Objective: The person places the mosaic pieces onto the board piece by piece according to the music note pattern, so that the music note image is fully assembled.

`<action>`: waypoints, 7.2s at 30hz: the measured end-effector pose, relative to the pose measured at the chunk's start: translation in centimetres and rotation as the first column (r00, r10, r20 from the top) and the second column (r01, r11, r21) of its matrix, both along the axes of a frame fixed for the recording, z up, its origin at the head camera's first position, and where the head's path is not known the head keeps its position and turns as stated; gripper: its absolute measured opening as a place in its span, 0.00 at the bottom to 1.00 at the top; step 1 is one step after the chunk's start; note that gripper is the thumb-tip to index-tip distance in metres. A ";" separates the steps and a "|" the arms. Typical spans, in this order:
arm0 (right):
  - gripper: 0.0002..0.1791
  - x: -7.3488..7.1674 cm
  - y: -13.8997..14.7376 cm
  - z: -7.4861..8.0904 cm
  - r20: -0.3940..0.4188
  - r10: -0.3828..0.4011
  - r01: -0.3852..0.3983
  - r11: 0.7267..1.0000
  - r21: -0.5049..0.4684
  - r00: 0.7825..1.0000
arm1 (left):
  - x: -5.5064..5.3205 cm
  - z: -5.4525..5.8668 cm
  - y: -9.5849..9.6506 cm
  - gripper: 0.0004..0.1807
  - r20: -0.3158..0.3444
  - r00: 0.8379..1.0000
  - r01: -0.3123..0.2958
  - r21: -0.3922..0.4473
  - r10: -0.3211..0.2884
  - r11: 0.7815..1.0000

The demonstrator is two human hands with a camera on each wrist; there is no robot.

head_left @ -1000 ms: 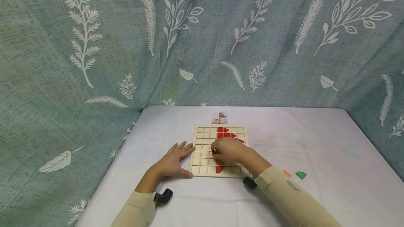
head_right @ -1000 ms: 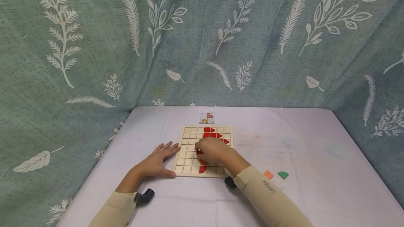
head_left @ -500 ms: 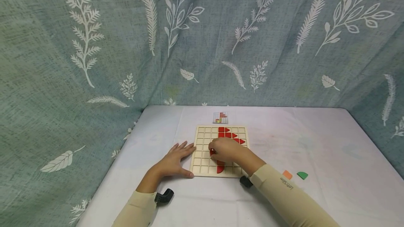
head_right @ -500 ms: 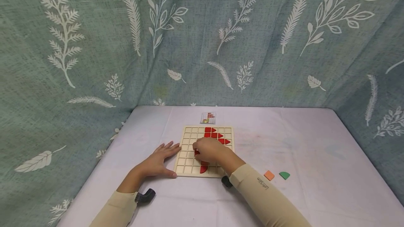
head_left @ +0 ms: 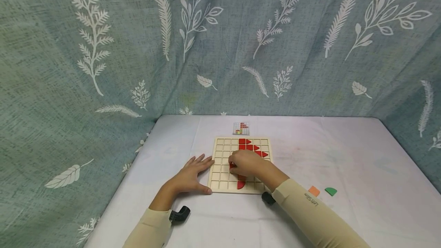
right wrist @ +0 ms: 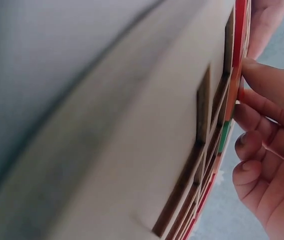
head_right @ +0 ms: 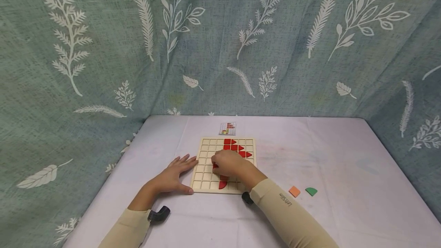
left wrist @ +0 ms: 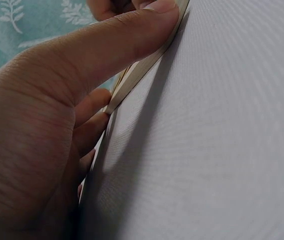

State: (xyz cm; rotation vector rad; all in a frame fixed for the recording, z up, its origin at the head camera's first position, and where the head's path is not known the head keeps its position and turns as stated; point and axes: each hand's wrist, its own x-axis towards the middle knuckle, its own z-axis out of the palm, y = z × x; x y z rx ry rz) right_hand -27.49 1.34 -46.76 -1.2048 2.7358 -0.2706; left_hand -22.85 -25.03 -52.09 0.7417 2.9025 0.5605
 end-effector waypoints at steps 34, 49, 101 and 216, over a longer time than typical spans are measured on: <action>0.04 0.7 -0.3 0.3 -0.059 0.032 -0.031 0.999 0.023 0.998 | 0.3 0.6 0.1 0.64 -0.010 1.000 0.017 0.010 -0.017 1.000; 0.12 -0.1 2.2 1.2 -0.023 0.048 -0.049 0.999 -0.008 0.999 | 0.1 0.4 0.2 0.64 -0.016 1.000 0.025 0.011 -0.025 1.000; 0.09 3.4 17.8 0.9 -0.026 -0.161 0.159 0.985 -0.066 0.987 | 0.2 0.2 0.3 0.64 -0.022 1.000 0.021 0.013 -0.020 1.000; 0.15 8.9 23.9 -0.4 0.092 -0.222 0.228 0.973 -0.049 0.971 | -0.1 0.3 0.4 0.65 0.012 1.000 -0.005 0.018 0.005 1.000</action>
